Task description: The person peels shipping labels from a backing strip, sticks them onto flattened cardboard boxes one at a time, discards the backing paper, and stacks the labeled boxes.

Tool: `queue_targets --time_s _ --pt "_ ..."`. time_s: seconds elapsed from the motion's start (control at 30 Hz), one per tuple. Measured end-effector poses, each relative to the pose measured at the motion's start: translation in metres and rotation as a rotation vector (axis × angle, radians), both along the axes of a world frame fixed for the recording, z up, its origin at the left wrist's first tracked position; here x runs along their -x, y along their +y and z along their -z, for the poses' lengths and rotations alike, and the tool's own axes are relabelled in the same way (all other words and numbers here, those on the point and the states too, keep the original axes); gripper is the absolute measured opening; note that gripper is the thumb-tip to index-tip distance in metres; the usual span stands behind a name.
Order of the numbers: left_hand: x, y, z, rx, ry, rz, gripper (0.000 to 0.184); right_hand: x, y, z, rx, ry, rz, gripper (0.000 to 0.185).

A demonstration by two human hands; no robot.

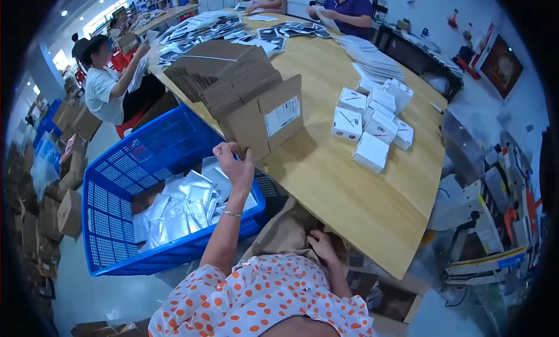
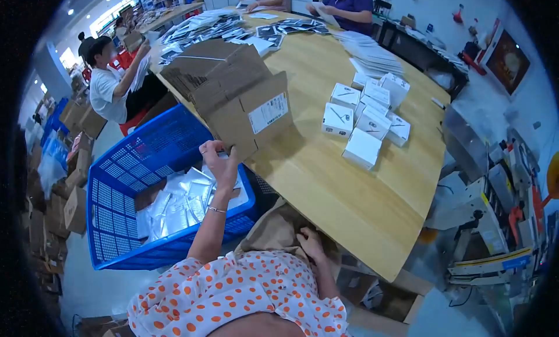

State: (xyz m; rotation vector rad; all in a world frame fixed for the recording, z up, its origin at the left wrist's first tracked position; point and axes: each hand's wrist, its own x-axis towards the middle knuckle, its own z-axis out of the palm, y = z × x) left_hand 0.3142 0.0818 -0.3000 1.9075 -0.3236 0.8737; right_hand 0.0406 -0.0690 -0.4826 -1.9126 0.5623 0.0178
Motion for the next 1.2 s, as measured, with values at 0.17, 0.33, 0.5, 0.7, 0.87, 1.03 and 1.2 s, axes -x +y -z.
queue_targets --time_s 0.17,0.33,0.5,0.7,0.87,1.03,1.2 --pt "0.019 -0.012 0.011 0.112 0.13 0.388 0.019 0.034 0.016 -0.086 -0.238 -0.024 0.029 0.021" --pt "0.016 -0.018 0.003 0.212 0.109 0.539 0.014 0.03 0.007 -0.238 -0.333 -0.214 -0.25 0.024" --pt "0.037 -0.009 -0.045 0.363 0.133 0.598 0.019 0.021 -0.053 -0.303 0.231 -0.574 0.116 0.027" --pt "0.08 -0.025 -0.059 0.393 0.39 1.021 0.018 0.005 -0.115 -0.324 0.496 -1.006 0.47 0.023" --pt "0.107 -0.065 -0.04 0.315 0.505 1.028 0.017 0.035 -0.151 -0.306 0.017 -0.693 0.236 0.018" --pt "0.099 -0.104 -0.054 0.295 0.533 1.086 0.024 0.03 -0.159 -0.302 -0.077 -0.604 0.276 0.015" --pt "0.085 -0.126 -0.046 0.363 0.529 1.107 0.027 0.009 -0.171 -0.299 -0.129 -0.511 0.389 0.015"
